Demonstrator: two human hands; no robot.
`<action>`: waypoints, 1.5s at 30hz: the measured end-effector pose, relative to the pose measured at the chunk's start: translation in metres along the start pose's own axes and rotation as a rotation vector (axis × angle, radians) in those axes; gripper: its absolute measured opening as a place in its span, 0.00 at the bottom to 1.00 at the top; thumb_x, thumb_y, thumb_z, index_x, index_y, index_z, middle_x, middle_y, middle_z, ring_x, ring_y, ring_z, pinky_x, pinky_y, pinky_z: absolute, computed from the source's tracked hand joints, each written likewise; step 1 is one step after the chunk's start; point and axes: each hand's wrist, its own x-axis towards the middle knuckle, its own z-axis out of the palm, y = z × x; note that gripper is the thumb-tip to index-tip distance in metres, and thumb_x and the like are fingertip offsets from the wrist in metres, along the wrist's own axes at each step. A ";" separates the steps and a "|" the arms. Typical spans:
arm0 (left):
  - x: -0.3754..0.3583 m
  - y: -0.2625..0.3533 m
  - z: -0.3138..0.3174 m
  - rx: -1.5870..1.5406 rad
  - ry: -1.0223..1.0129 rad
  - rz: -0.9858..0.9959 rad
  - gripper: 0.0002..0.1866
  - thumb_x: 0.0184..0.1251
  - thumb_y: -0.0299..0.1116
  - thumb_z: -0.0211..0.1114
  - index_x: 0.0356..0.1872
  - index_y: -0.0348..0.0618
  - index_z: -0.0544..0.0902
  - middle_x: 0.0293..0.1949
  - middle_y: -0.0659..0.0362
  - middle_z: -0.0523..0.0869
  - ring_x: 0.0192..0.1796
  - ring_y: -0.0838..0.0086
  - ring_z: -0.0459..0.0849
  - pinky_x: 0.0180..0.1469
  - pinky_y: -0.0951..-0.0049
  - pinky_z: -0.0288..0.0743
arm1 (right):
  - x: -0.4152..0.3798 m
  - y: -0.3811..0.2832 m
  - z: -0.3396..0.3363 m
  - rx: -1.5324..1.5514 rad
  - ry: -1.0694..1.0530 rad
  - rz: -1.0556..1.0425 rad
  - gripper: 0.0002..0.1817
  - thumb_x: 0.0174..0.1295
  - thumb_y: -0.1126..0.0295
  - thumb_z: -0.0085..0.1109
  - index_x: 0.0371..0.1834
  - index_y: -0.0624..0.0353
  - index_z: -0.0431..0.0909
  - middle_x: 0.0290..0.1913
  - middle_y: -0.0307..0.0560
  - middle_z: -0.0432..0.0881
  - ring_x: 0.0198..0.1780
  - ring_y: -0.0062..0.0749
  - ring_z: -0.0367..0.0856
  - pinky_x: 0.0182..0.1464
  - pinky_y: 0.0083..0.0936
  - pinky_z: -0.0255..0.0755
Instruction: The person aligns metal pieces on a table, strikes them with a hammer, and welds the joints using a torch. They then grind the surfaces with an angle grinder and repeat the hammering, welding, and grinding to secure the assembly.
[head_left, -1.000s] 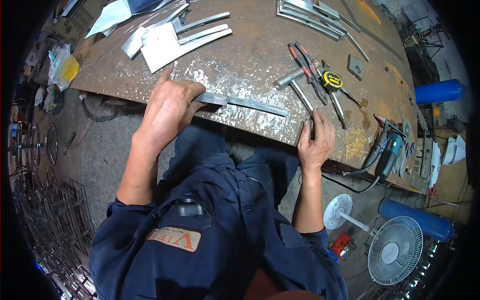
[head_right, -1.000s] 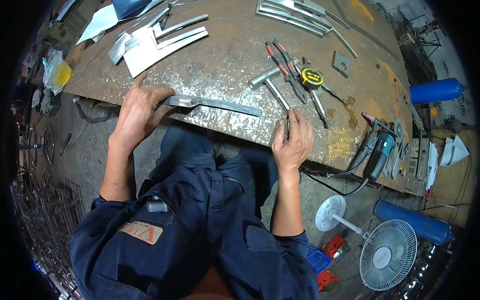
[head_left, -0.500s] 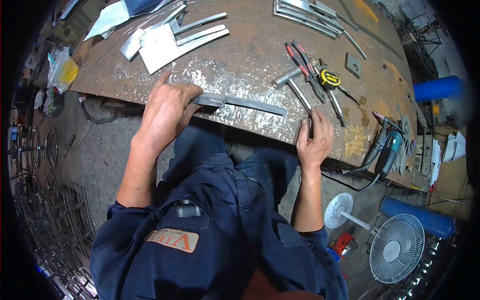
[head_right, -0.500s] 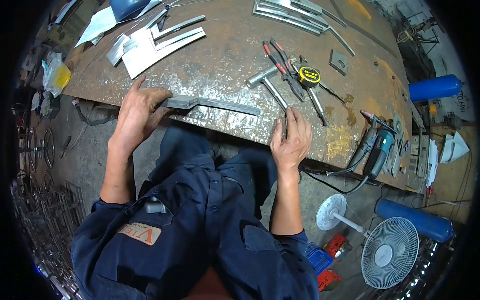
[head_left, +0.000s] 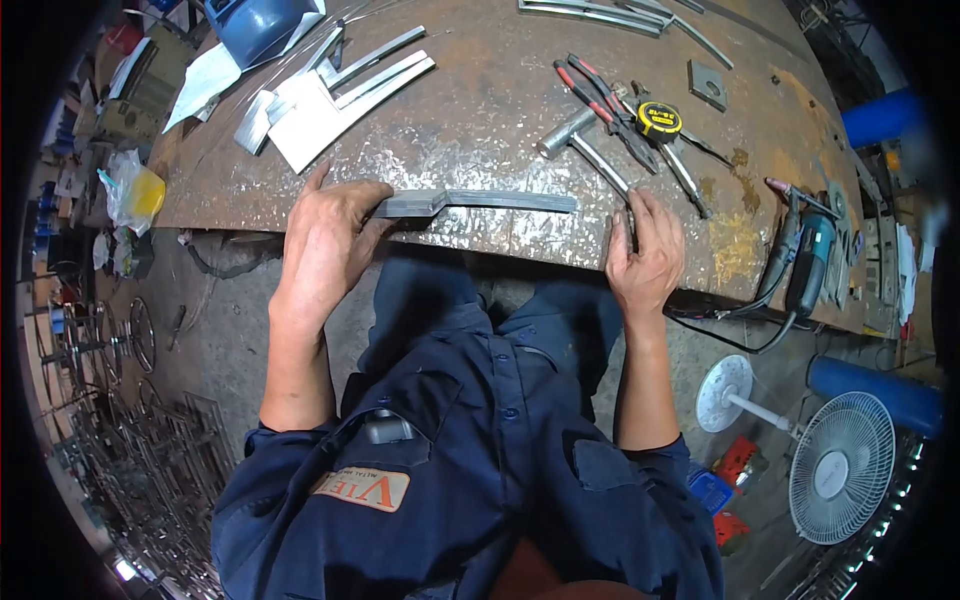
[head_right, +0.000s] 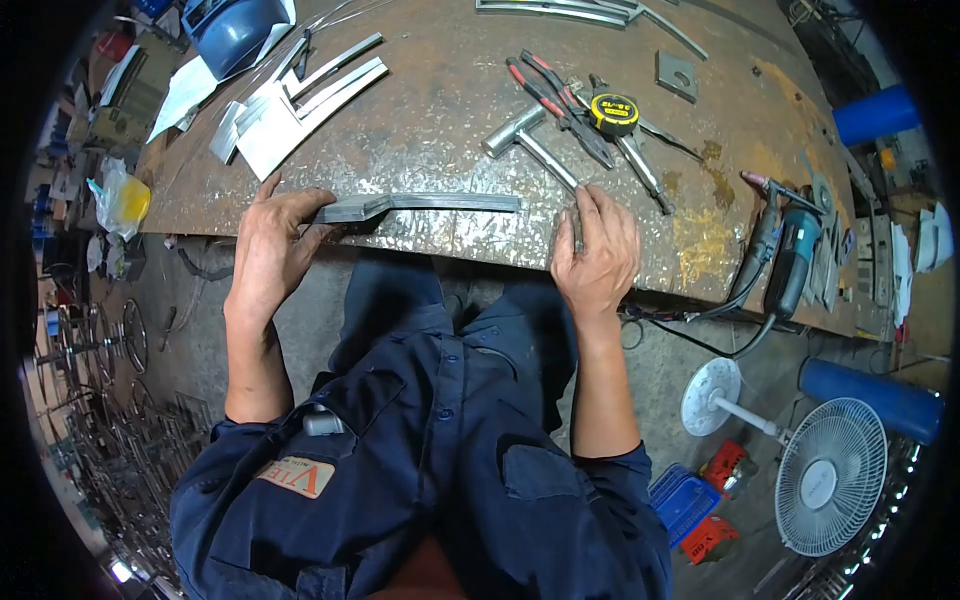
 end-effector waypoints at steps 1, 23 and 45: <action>0.000 0.003 -0.002 -0.003 -0.010 -0.017 0.16 0.57 0.24 0.77 0.49 0.39 0.90 0.43 0.50 0.94 0.51 0.52 0.92 0.82 0.44 0.65 | -0.001 0.002 0.001 0.001 0.000 0.004 0.20 0.64 0.69 0.70 0.59 0.61 0.87 0.58 0.53 0.88 0.57 0.54 0.85 0.61 0.45 0.77; 0.002 0.007 -0.004 0.088 -0.053 -0.009 0.18 0.57 0.24 0.77 0.51 0.39 0.91 0.48 0.48 0.94 0.54 0.52 0.92 0.80 0.43 0.67 | -0.001 0.000 -0.003 0.008 0.015 0.034 0.18 0.64 0.67 0.70 0.56 0.62 0.89 0.57 0.52 0.89 0.57 0.53 0.86 0.61 0.44 0.78; -0.066 -0.005 0.068 0.326 0.019 0.190 0.32 0.68 0.20 0.57 0.76 0.30 0.74 0.78 0.44 0.76 0.80 0.53 0.74 0.84 0.25 0.42 | 0.058 -0.013 -0.011 0.182 -0.264 0.052 0.14 0.69 0.75 0.65 0.56 0.66 0.85 0.44 0.68 0.85 0.47 0.68 0.85 0.53 0.54 0.78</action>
